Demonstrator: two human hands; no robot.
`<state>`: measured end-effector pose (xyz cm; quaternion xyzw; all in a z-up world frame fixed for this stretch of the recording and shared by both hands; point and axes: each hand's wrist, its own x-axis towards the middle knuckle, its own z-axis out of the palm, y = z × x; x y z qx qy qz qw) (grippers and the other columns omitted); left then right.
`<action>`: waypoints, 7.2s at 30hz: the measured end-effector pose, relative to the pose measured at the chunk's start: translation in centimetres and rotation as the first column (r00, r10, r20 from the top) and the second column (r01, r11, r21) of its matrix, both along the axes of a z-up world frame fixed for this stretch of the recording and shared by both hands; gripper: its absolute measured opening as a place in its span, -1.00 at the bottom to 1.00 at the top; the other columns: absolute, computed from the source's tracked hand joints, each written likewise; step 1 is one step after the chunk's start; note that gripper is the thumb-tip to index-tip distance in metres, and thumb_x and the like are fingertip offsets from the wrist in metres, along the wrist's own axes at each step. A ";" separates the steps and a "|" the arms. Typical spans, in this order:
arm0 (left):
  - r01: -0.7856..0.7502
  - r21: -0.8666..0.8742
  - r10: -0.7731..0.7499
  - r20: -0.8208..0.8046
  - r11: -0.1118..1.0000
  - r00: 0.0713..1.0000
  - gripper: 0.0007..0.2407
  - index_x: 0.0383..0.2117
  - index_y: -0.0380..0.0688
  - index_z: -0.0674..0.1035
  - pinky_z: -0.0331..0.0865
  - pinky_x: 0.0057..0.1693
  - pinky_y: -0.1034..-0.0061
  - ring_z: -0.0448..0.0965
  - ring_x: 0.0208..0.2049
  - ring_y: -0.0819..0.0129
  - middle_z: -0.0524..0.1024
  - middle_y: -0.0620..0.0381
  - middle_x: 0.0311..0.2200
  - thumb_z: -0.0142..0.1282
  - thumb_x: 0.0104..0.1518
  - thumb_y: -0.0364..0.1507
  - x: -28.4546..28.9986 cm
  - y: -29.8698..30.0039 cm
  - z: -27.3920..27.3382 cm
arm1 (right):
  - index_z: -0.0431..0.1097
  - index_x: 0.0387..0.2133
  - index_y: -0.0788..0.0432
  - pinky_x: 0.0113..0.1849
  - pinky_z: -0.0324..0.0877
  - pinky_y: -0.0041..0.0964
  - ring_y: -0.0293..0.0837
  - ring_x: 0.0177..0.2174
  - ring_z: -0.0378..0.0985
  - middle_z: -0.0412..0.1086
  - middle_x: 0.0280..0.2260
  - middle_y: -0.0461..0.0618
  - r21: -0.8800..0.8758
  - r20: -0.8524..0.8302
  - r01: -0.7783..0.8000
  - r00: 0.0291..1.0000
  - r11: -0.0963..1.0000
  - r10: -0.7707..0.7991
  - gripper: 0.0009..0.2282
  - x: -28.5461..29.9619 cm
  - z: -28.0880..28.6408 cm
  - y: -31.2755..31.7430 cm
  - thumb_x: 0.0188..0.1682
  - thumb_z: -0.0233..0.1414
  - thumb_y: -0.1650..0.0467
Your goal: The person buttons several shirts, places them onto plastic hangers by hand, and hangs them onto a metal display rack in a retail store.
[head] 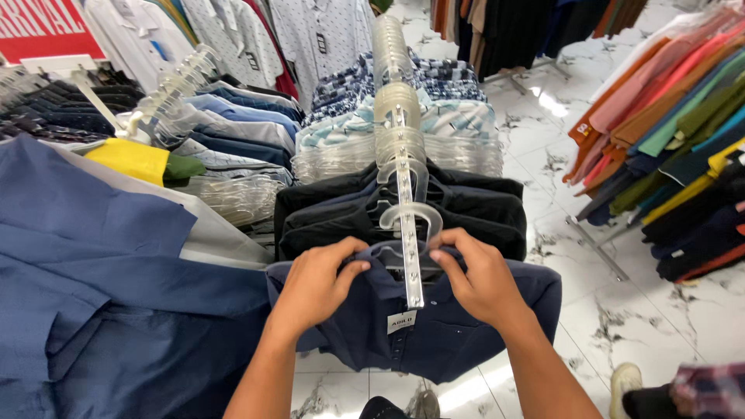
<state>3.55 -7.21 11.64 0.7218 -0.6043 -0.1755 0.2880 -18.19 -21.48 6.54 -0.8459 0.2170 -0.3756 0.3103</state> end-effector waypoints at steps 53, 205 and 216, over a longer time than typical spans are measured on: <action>-0.342 0.036 0.344 -0.122 0.939 0.931 -0.68 0.01 -0.18 0.63 0.49 0.10 0.00 0.58 0.02 -0.20 0.61 -0.23 -0.09 0.32 0.11 -0.46 12.0 -0.7 -10.1 | 0.46 0.05 0.08 -0.14 0.52 0.04 0.20 -0.19 0.63 0.57 -0.24 0.25 -0.008 -0.447 0.417 0.812 0.909 -0.376 -0.67 -10.4 -12.3 -12.2 0.03 0.22 0.31; 0.232 -0.759 0.440 0.565 0.608 0.698 -0.46 0.32 -0.16 0.38 -0.12 0.45 0.01 0.10 0.44 -0.05 0.20 -0.05 0.41 0.14 0.20 -0.25 1.7 -3.9 -12.3 | 0.07 0.34 0.34 0.28 -0.16 0.14 0.16 0.36 -0.01 -0.03 0.39 0.29 -0.811 0.216 0.404 0.879 0.424 -0.425 -0.48 3.6 -10.7 -2.6 0.12 -0.15 0.34; -0.011 -0.593 0.467 0.623 0.805 0.628 -0.22 0.42 -0.16 0.13 -0.50 0.42 -0.27 -0.30 0.48 -0.30 -0.18 -0.21 0.49 -0.02 0.17 0.10 8.1 -3.5 -20.6 | -0.01 0.40 0.31 0.29 -0.39 0.28 0.26 0.40 -0.25 -0.20 0.45 0.28 -0.742 -0.023 0.358 0.831 0.566 -0.556 -0.26 -2.1 -13.0 -7.5 0.12 -0.16 0.00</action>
